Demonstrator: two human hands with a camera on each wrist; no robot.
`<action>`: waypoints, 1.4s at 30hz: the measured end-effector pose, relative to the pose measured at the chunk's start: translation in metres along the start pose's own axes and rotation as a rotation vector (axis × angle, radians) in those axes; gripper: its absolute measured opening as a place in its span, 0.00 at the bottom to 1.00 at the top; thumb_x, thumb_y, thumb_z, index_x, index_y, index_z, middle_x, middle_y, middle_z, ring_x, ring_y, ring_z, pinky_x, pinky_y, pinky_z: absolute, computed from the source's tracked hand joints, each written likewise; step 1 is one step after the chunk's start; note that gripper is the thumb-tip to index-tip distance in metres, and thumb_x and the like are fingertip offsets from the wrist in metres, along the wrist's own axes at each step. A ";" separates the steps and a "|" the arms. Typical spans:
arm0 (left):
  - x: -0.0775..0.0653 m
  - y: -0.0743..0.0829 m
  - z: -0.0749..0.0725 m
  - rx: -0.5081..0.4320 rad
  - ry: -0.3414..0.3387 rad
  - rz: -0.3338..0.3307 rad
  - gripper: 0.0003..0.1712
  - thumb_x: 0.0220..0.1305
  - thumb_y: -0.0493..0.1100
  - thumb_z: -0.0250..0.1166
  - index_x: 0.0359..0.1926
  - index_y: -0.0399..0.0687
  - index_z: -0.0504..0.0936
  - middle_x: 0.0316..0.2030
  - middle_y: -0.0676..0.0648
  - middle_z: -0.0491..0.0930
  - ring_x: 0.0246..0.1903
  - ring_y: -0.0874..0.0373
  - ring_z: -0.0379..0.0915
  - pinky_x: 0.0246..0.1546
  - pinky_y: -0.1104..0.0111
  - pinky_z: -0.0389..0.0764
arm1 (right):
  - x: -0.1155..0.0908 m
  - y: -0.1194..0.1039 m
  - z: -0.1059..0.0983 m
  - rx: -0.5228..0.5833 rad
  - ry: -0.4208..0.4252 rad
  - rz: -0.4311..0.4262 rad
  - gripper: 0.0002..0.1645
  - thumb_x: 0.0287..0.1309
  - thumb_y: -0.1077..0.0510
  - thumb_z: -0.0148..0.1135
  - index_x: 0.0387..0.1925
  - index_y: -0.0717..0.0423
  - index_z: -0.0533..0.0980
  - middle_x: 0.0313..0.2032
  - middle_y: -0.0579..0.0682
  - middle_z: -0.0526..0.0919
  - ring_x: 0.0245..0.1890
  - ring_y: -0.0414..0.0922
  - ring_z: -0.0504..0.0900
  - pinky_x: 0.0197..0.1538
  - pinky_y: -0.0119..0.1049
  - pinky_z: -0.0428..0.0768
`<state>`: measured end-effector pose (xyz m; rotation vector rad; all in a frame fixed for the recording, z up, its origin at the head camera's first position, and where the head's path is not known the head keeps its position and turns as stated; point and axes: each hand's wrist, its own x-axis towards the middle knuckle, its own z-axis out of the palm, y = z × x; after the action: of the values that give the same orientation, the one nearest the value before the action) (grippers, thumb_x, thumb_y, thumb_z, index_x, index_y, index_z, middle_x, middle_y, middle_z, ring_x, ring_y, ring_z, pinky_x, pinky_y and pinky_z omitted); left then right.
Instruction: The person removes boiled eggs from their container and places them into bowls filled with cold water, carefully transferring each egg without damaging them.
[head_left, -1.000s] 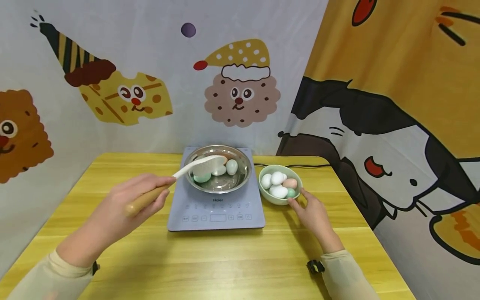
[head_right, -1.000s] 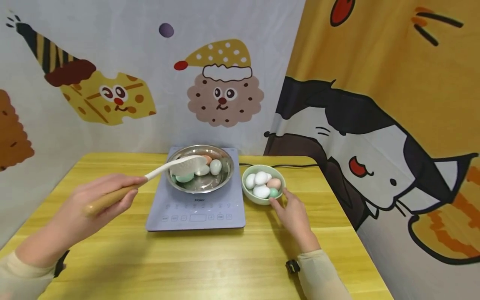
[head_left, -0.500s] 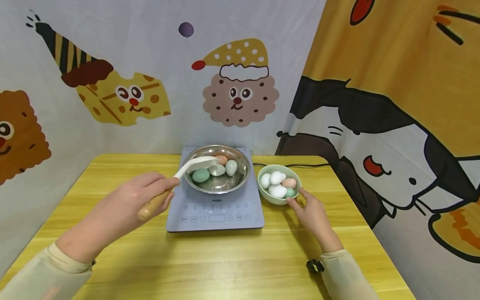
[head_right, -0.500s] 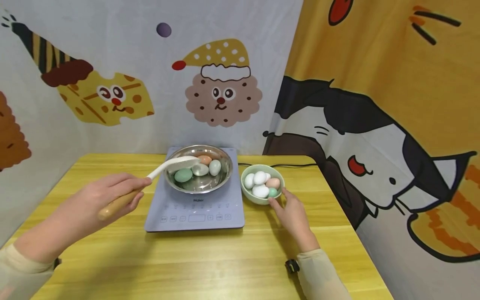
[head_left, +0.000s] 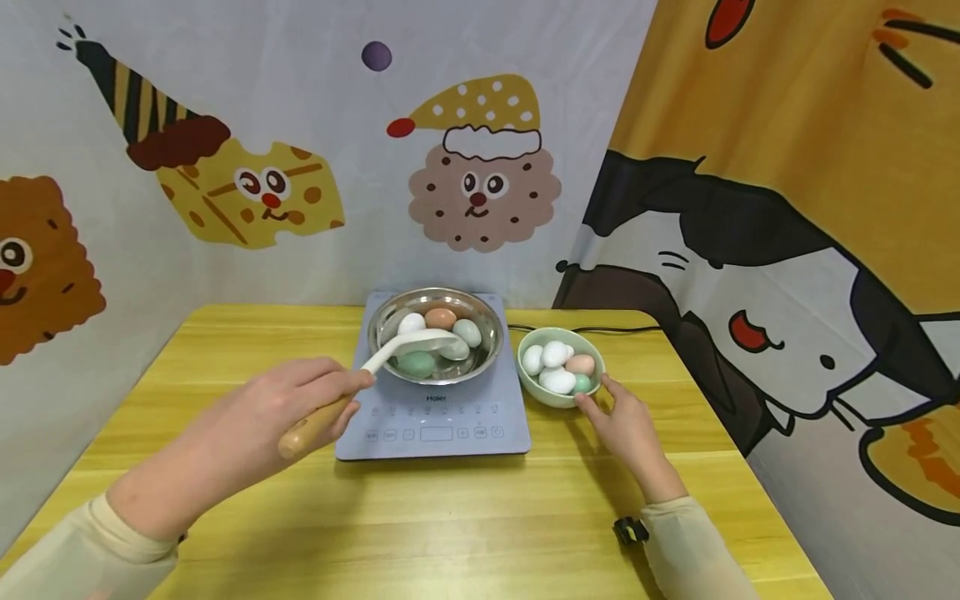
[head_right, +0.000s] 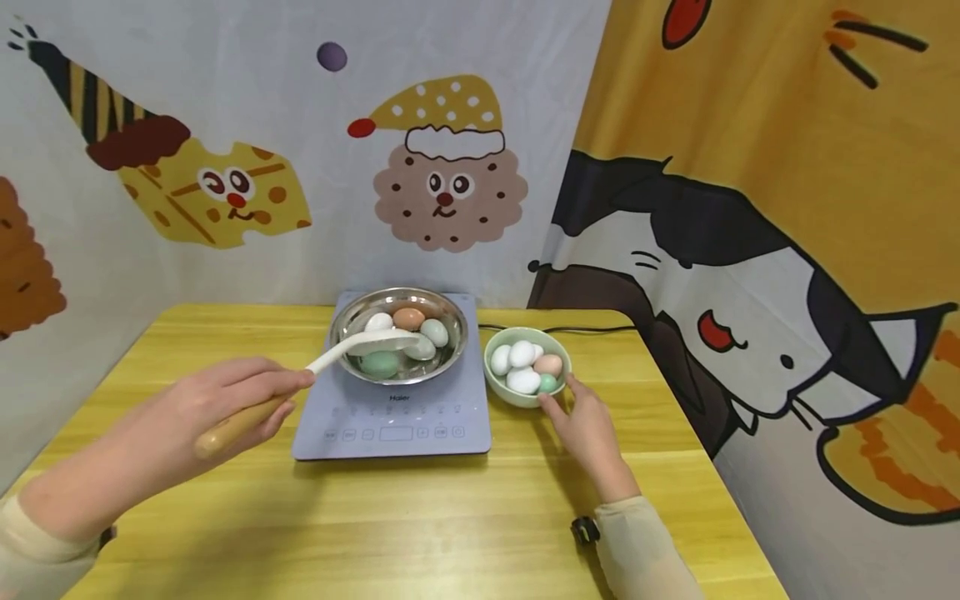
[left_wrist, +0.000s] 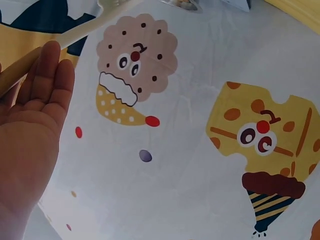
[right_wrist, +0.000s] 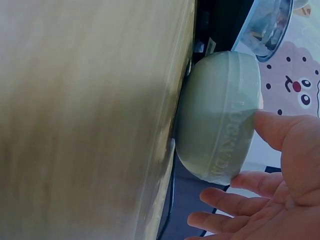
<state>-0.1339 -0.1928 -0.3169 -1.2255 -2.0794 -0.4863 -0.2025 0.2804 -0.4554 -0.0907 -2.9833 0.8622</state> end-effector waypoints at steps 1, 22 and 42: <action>0.001 0.001 0.001 -0.014 0.008 0.005 0.24 0.86 0.52 0.48 0.54 0.46 0.88 0.39 0.55 0.85 0.32 0.65 0.78 0.33 0.77 0.84 | 0.000 0.000 0.000 0.000 0.001 -0.001 0.50 0.77 0.34 0.58 0.80 0.68 0.61 0.76 0.72 0.67 0.77 0.70 0.67 0.77 0.67 0.69; -0.013 -0.028 0.007 -0.527 0.011 -0.805 0.15 0.82 0.42 0.61 0.58 0.44 0.89 0.52 0.47 0.90 0.39 0.65 0.90 0.47 0.82 0.86 | 0.001 0.001 0.001 -0.002 0.021 -0.018 0.50 0.77 0.34 0.58 0.79 0.69 0.62 0.76 0.72 0.68 0.76 0.70 0.68 0.76 0.68 0.71; -0.035 -0.044 0.020 -1.169 0.265 -1.259 0.24 0.80 0.57 0.60 0.59 0.43 0.83 0.43 0.49 0.92 0.40 0.59 0.91 0.51 0.70 0.91 | 0.001 0.003 0.001 -0.005 0.010 -0.014 0.50 0.77 0.34 0.57 0.79 0.68 0.61 0.76 0.71 0.68 0.76 0.69 0.68 0.76 0.68 0.71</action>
<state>-0.1675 -0.2243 -0.3548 -0.0383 -2.0561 -2.4703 -0.2038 0.2821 -0.4578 -0.0734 -2.9731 0.8503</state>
